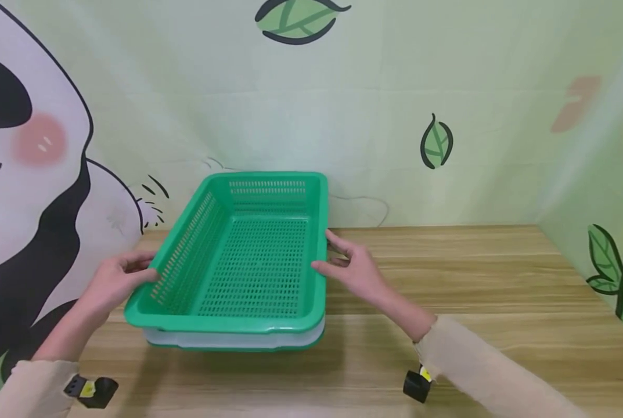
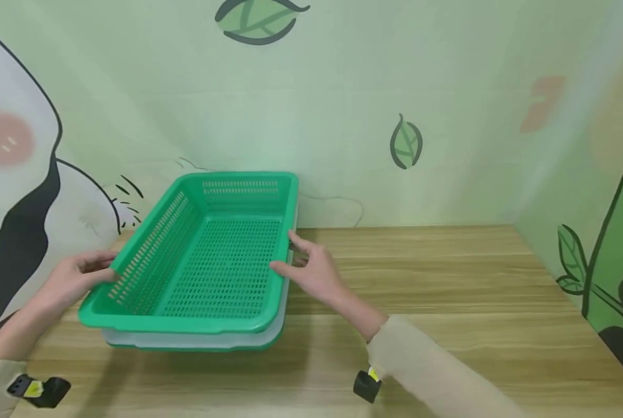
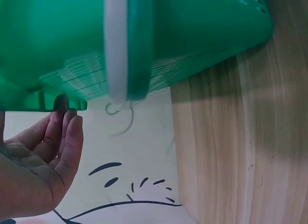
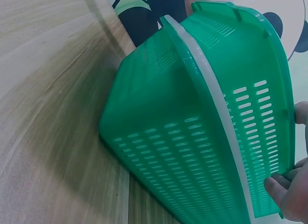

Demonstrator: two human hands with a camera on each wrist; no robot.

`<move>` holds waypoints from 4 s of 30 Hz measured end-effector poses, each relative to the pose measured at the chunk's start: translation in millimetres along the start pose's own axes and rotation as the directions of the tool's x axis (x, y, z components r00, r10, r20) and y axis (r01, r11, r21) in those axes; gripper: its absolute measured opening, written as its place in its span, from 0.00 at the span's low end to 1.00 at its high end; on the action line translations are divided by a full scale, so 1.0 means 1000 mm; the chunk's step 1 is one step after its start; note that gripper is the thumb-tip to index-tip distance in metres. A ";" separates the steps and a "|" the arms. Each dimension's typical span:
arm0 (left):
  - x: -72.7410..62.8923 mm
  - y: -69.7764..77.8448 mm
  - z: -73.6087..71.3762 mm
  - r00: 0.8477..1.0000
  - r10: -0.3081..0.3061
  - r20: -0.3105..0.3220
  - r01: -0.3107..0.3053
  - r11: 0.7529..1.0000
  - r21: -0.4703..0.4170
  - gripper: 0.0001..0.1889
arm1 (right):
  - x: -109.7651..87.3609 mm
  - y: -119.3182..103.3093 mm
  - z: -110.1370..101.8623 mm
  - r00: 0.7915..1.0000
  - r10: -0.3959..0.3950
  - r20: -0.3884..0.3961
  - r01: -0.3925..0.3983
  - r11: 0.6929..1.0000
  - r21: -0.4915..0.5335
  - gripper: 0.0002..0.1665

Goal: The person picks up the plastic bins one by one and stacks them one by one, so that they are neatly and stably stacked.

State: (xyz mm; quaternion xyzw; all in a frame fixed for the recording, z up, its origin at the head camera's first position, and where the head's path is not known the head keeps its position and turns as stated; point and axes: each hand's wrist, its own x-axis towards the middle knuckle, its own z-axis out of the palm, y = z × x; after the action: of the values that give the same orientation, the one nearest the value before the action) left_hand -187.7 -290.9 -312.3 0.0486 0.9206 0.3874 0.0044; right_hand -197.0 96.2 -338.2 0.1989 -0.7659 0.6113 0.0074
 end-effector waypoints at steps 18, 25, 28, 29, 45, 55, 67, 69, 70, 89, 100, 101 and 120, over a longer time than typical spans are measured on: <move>0.004 -0.007 0.012 1.000 -0.010 0.024 0.010 1.000 0.016 0.25 | -0.003 -0.004 0.001 0.998 0.034 0.049 -0.032 0.999 -0.034 0.39; 0.003 -0.011 0.015 1.000 -0.009 0.030 0.009 1.000 0.017 0.25 | 0.000 0.017 0.002 0.996 0.075 0.045 -0.070 0.992 -0.107 0.41; 0.002 -0.011 0.015 1.000 -0.003 0.028 0.003 1.000 0.015 0.25 | 0.001 0.021 0.003 0.997 0.062 0.040 -0.057 0.992 -0.114 0.42; 0.002 -0.011 0.015 1.000 -0.002 0.028 0.001 1.000 0.013 0.25 | 0.001 0.022 0.004 0.998 0.056 0.040 -0.051 0.992 -0.114 0.42; -0.001 -0.019 0.019 0.999 -0.038 0.019 0.038 0.999 -0.028 0.26 | -0.002 0.025 0.006 0.998 0.048 0.030 -0.044 0.989 -0.138 0.44; 0.001 -0.026 0.020 0.997 -0.058 0.053 0.060 0.998 -0.027 0.34 | -0.006 0.024 0.009 0.995 0.087 -0.053 -0.095 0.981 -0.168 0.46; 0.012 -0.030 0.028 0.996 0.001 0.084 0.005 0.998 -0.068 0.36 | -0.006 0.027 0.026 0.983 0.173 -0.062 -0.173 0.985 0.008 0.53; 0.012 -0.030 0.029 0.996 0.002 0.084 0.004 0.997 -0.074 0.36 | -0.006 0.030 0.028 0.988 0.149 -0.045 -0.148 0.989 0.024 0.52; 0.012 -0.031 0.029 0.997 0.004 0.083 0.003 0.997 -0.078 0.36 | -0.005 0.031 0.028 0.989 0.140 -0.037 -0.139 0.990 0.028 0.51; 0.010 -0.022 0.035 0.997 0.036 0.066 -0.027 0.990 -0.135 0.34 | -0.005 0.039 0.027 0.992 0.105 -0.064 -0.104 0.994 0.020 0.48; 0.015 -0.015 0.048 0.997 0.020 0.075 -0.008 0.988 -0.156 0.33 | -0.011 0.043 0.015 0.992 0.102 -0.075 -0.103 0.995 -0.016 0.46; 0.015 -0.014 0.048 0.997 0.018 0.074 -0.006 0.987 -0.158 0.33 | -0.011 0.043 0.014 0.992 0.101 -0.073 -0.102 0.995 -0.019 0.46; 0.012 0.007 0.064 0.998 0.004 0.055 0.005 0.986 -0.169 0.31 | -0.020 0.045 -0.008 0.990 0.120 -0.069 -0.123 0.991 -0.045 0.47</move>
State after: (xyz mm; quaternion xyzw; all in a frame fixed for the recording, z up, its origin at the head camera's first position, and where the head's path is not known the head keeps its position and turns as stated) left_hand -196.1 -239.0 -352.0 0.0585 0.8840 0.4625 0.0338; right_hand -194.9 117.5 -382.9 0.1312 -0.7909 0.5977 0.0003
